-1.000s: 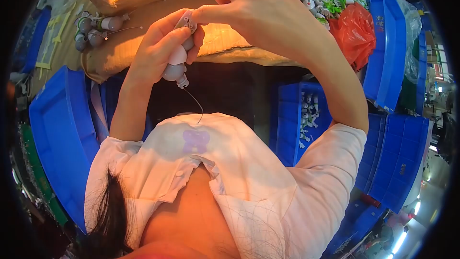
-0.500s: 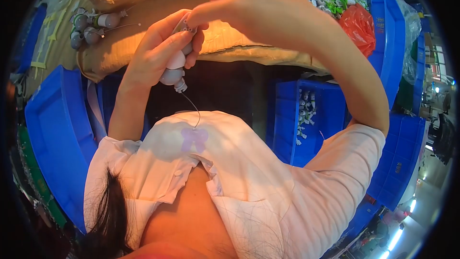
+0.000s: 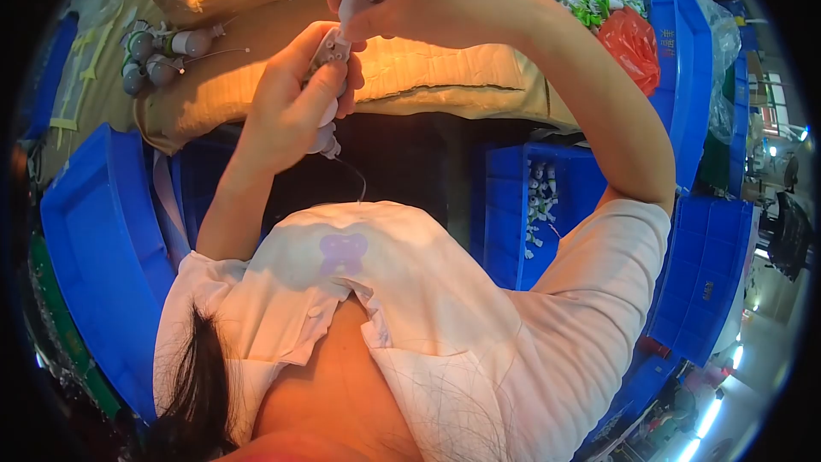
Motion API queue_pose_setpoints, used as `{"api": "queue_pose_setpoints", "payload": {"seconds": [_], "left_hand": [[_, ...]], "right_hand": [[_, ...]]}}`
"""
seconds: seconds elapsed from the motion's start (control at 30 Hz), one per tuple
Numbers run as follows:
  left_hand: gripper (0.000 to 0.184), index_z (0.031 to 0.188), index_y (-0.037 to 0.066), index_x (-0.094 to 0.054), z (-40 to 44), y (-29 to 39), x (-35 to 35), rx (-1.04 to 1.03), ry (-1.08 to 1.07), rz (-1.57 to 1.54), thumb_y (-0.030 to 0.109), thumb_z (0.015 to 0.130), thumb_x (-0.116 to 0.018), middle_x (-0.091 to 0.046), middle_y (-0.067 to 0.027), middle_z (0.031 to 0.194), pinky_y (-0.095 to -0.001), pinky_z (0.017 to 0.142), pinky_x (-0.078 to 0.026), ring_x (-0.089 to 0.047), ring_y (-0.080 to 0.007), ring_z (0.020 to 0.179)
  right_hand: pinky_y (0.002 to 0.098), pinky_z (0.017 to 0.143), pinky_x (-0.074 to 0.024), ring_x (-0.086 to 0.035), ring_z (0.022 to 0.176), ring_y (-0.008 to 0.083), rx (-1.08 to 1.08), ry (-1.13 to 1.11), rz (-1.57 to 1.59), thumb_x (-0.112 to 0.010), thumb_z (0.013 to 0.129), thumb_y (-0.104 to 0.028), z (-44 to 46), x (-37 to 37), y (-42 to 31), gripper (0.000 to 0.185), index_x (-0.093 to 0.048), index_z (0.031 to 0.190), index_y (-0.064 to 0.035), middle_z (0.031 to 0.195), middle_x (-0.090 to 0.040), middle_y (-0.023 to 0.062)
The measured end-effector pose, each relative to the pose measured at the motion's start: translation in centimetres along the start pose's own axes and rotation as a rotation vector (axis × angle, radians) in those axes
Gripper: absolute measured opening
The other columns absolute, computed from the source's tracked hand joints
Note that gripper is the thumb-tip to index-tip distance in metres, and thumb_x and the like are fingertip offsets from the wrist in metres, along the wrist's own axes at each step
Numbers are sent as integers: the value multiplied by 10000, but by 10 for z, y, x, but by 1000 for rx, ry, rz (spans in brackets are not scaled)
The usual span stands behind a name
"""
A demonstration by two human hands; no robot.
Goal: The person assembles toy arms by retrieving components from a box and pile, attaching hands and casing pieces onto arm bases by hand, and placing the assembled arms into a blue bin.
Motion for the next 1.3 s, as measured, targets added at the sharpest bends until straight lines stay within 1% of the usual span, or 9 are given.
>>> {"api": "queue_pose_setpoints", "payload": {"seconds": [0.07, 0.17, 0.3, 0.43, 0.63, 0.73, 0.93, 1.07, 1.3], "left_hand": [[182, 985, -10, -510, -3, 4, 1, -54, 71, 187, 74, 863, -405, -551, -50, 710, -226, 541, -444, -529, -91, 577], [182, 977, -19, -499, -3, -1, -4, -46, 18, 227, 45, 843, -393, -548, -58, 686, -231, 535, -445, -537, -99, 574], [172, 972, -10, -501, 5, -32, -3, 72, 22, 55, 46, 847, -398, -541, -48, 706, -228, 537, -441, -535, -94, 585], [173, 1008, 1, -494, 20, -53, -3, 119, 45, -206, 85, 876, -422, -539, -48, 769, -225, 553, -449, -544, -98, 620], [205, 1055, 6, -484, 24, -54, 9, 124, 138, -276, 128, 893, -450, -552, -61, 836, -227, 553, -461, -558, -99, 649], [219, 1069, 7, -481, 22, -60, 6, 153, 149, -330, 134, 894, -454, -555, -64, 845, -225, 550, -461, -558, -95, 655], [233, 1075, 2, -476, 26, -63, -21, 180, 20, -397, 144, 891, -465, -539, -49, 810, -224, 544, -440, -532, -97, 631], [232, 1071, 2, -475, 26, -52, -24, 147, 3, -378, 145, 888, -469, -528, -42, 793, -226, 548, -432, -524, -100, 629], [225, 1067, 7, -476, 21, -39, -22, 82, -23, -449, 147, 892, -459, -527, -41, 793, -239, 557, -443, -531, -104, 644]], "right_hand": [[313, 606, -452, -579, 654, 214, 32, 6, -105, -595, 794, -115, 0, -6, 1, 128, -557, 840, -2, 716, -594, 105], [246, 595, -458, -572, 645, 111, -78, 22, -12, -642, 729, -32, -3, -18, 24, 172, -589, 892, -19, 680, -583, 43], [265, 597, -482, -615, 652, 144, -87, 183, -54, -668, 705, -56, -15, -24, 41, 281, -580, 969, -21, 774, -628, 91], [260, 597, -488, -628, 672, 140, -5, 556, -35, -676, 746, -110, -37, -12, 70, 418, -531, 1133, -50, 895, -644, 89], [324, 661, -489, -633, 743, 241, -408, 786, -571, -627, 776, -120, -124, 60, 210, 238, -615, 992, -21, 901, -650, 126], [349, 694, -483, -620, 772, 286, -649, 717, -621, -622, 759, -102, -158, 69, 242, 223, -624, 972, -33, 889, -638, 147], [398, 681, -472, -600, 801, 308, -526, 606, -662, -620, 755, -151, -137, 27, 228, 185, -625, 900, -37, 822, -611, 146], [434, 706, -464, -555, 840, 344, -666, 575, -802, -604, 761, -156, -126, 4, 225, 197, -600, 952, -110, 898, -556, 133], [416, 714, -430, -511, 851, 333, -426, 640, -823, -627, 741, -119, -120, -1, 216, 177, -597, 915, -127, 862, -564, 120]]}}
Point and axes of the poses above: each hand's wrist, its own z-axis towards the middle knuckle, its own x-axis out of the back of the hand, y = z × x, the point moved 7 cm from there along z, towards the middle knuckle
